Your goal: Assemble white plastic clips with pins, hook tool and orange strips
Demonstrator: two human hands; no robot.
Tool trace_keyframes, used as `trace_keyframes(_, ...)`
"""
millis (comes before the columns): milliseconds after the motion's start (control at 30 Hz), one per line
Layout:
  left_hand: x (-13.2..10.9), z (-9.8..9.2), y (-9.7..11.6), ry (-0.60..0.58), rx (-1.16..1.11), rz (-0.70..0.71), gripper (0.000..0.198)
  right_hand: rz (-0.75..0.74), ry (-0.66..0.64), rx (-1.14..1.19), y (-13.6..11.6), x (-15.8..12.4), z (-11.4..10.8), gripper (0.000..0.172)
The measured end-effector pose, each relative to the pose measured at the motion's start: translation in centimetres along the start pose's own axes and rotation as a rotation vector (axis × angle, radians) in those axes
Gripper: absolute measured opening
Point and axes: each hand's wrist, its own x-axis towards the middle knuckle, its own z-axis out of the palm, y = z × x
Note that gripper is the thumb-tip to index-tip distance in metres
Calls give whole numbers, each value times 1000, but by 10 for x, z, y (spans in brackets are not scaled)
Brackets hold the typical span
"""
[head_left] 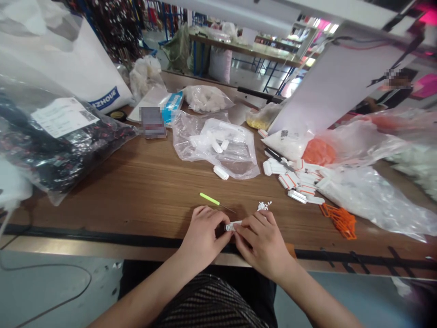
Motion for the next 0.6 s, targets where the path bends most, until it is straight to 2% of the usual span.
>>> trace_keyframes(100,-1,1,-1,-3,6,1,15,19,-8,55,5,-1,-2,18)
trace_keyframes(167,-2,1,-2,-13,15,5,15,109,12,158,24,-4,-7,19)
trace_keyframes(200,-2,1,-2,-18,22,6,15,185,28,199,38,-7,-11,19)
trace_keyframes(267,-1,2,-3,-24,33,5,16,445,88,181,70,-13,-18,23)
trace_keyframes(333,-1,2,-3,-25,43,1,17,660,23,108,99,-20,-22,25)
trace_keyframes(400,0,3,-3,-24,50,-1,18,775,-23,88,118,-26,-23,27)
trace_keyframes(467,1,3,-3,-22,56,1,18,801,-34,112,124,-29,-20,28)
trace_keyframes(600,1,2,-2,-25,61,5,19,759,-15,164,116,-27,-13,28)
